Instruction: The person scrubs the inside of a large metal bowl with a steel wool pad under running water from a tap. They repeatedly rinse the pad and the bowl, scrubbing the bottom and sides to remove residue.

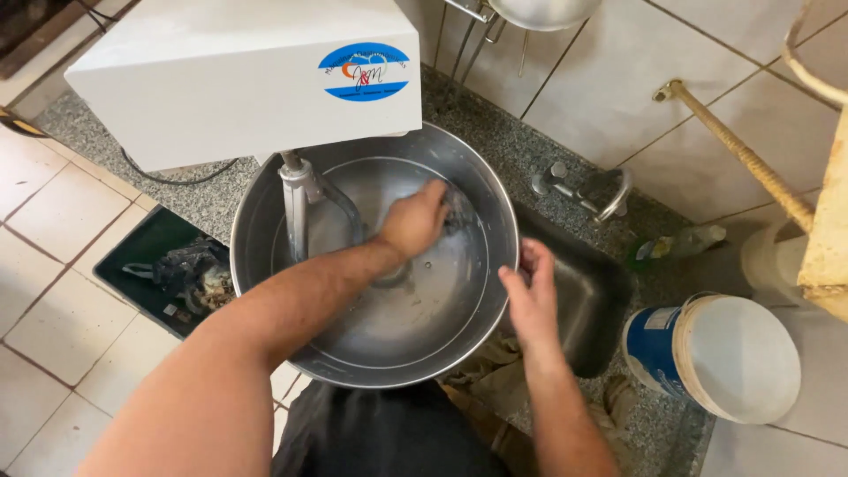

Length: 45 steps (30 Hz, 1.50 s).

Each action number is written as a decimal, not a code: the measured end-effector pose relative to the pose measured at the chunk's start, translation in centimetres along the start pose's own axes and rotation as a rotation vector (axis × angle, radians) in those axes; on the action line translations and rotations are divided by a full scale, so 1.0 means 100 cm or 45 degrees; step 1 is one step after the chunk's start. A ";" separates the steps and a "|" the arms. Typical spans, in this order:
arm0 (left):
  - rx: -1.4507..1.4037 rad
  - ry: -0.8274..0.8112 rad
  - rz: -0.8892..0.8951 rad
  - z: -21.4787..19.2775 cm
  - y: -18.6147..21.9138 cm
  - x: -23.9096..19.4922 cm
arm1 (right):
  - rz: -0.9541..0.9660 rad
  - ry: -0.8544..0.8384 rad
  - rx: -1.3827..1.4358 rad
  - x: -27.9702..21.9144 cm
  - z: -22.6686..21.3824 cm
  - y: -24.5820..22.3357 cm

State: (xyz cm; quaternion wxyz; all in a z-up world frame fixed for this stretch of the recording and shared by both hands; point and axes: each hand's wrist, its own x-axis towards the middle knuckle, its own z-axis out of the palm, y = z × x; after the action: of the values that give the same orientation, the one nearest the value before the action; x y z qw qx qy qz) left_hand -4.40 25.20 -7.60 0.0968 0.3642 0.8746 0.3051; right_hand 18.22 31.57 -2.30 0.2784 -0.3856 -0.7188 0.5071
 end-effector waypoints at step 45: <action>-0.172 0.437 -0.322 0.051 0.005 0.052 | -0.065 -0.145 -0.025 -0.007 0.005 -0.032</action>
State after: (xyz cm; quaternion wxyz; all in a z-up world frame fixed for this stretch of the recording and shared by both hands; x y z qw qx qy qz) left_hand -5.84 31.41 -11.11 0.0080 0.1871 0.8945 0.4059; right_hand 17.32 30.16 0.52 0.2460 -0.3403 -0.7480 0.5140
